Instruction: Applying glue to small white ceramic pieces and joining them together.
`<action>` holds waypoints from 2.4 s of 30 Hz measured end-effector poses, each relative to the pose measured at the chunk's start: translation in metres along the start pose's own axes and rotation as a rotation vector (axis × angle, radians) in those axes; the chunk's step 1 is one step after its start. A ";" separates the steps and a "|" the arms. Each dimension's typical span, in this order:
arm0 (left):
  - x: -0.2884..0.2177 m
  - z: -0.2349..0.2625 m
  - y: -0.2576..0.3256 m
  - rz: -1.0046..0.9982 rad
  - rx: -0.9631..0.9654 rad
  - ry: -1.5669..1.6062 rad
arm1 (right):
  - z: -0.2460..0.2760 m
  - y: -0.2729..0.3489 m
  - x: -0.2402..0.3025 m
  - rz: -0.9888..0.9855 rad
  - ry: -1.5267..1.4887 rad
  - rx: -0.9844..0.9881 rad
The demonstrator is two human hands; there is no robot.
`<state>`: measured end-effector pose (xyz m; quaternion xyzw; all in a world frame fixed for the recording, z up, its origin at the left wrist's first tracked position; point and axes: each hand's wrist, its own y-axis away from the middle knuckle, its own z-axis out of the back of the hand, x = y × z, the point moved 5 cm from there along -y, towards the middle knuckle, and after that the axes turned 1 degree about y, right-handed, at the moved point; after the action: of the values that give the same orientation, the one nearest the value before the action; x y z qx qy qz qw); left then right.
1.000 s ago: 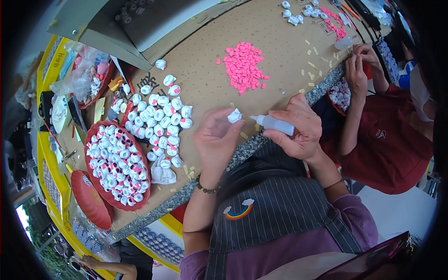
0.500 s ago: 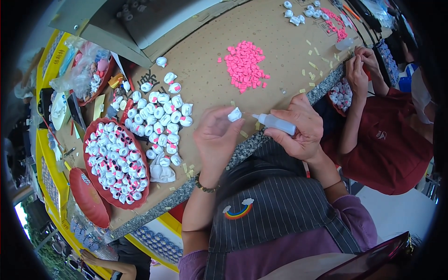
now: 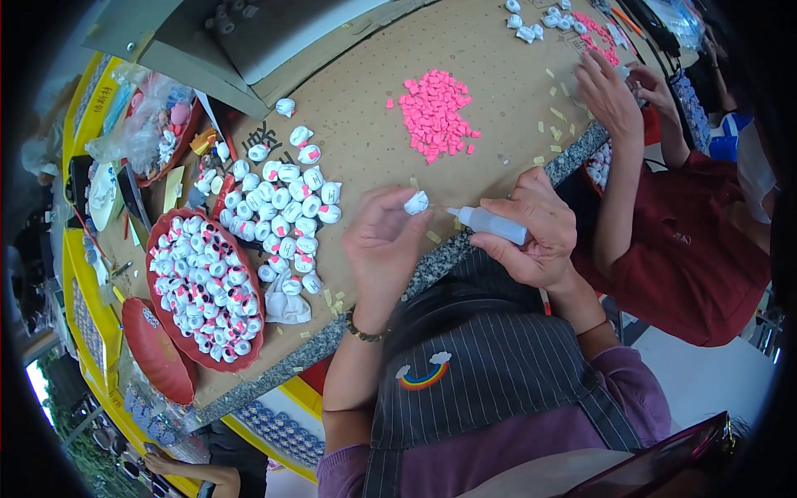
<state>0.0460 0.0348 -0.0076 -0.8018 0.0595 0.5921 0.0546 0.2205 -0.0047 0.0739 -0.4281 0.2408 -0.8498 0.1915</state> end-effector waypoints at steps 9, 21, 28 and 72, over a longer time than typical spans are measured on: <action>-0.001 -0.001 0.000 0.010 0.010 0.008 | -0.001 0.000 -0.001 -0.015 -0.001 0.000; 0.002 0.001 -0.001 -0.023 0.014 -0.008 | 0.001 0.006 -0.010 -0.056 -0.044 -0.006; 0.003 0.002 0.000 0.034 -0.044 0.029 | -0.001 0.046 -0.057 -0.666 -0.632 -0.239; 0.001 -0.005 0.001 0.064 0.068 0.040 | -0.050 0.007 -0.037 -0.529 -0.475 0.115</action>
<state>0.0507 0.0326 -0.0071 -0.8090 0.1064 0.5748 0.0617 0.2007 0.0213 0.0203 -0.6498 0.0224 -0.7588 0.0392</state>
